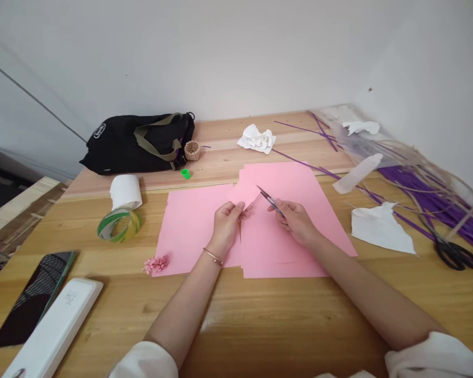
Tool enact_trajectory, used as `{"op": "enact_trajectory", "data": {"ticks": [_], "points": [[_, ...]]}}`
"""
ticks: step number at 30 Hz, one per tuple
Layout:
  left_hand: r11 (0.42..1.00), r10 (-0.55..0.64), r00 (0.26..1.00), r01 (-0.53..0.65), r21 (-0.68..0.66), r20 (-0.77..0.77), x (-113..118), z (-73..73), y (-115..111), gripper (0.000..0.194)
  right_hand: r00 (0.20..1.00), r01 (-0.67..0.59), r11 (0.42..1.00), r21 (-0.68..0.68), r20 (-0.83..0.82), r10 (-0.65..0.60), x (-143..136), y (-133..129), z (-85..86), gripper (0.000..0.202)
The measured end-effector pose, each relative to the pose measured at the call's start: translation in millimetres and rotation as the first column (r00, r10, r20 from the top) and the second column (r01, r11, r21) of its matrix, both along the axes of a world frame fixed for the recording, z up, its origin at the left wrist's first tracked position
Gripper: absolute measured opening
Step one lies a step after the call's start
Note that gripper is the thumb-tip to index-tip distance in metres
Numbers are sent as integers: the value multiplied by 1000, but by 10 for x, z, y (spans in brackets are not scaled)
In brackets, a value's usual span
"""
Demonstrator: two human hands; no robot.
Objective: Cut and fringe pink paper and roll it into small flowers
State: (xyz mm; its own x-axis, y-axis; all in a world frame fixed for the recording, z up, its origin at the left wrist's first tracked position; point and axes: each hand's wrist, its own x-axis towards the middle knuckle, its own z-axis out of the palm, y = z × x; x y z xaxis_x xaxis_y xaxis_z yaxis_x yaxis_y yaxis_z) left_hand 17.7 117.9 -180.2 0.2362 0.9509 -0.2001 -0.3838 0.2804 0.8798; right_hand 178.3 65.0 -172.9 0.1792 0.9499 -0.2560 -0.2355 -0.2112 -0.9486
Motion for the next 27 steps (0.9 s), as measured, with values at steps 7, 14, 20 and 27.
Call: {"op": "enact_trajectory", "data": {"ticks": [7, 14, 20, 27], "points": [[998, 19, 996, -14, -56, 85, 22, -8, 6, 28, 1000, 16, 1000, 15, 19, -16, 25, -7, -16, 48], [999, -41, 999, 42, -18, 30, 21, -24, 0, 23, 996, -21, 1000, -14, 83, 22, 26, -11, -14, 50], [998, -66, 998, 66, 12, 15, 11, -36, 6, 23, 996, -17, 1000, -11, 92, 18, 23, -7, -15, 49], [999, -30, 999, 30, 13, 34, 8, -34, 6, 25, 998, -3, 999, -35, 64, 5, 14, -1, 4, 52]]}}
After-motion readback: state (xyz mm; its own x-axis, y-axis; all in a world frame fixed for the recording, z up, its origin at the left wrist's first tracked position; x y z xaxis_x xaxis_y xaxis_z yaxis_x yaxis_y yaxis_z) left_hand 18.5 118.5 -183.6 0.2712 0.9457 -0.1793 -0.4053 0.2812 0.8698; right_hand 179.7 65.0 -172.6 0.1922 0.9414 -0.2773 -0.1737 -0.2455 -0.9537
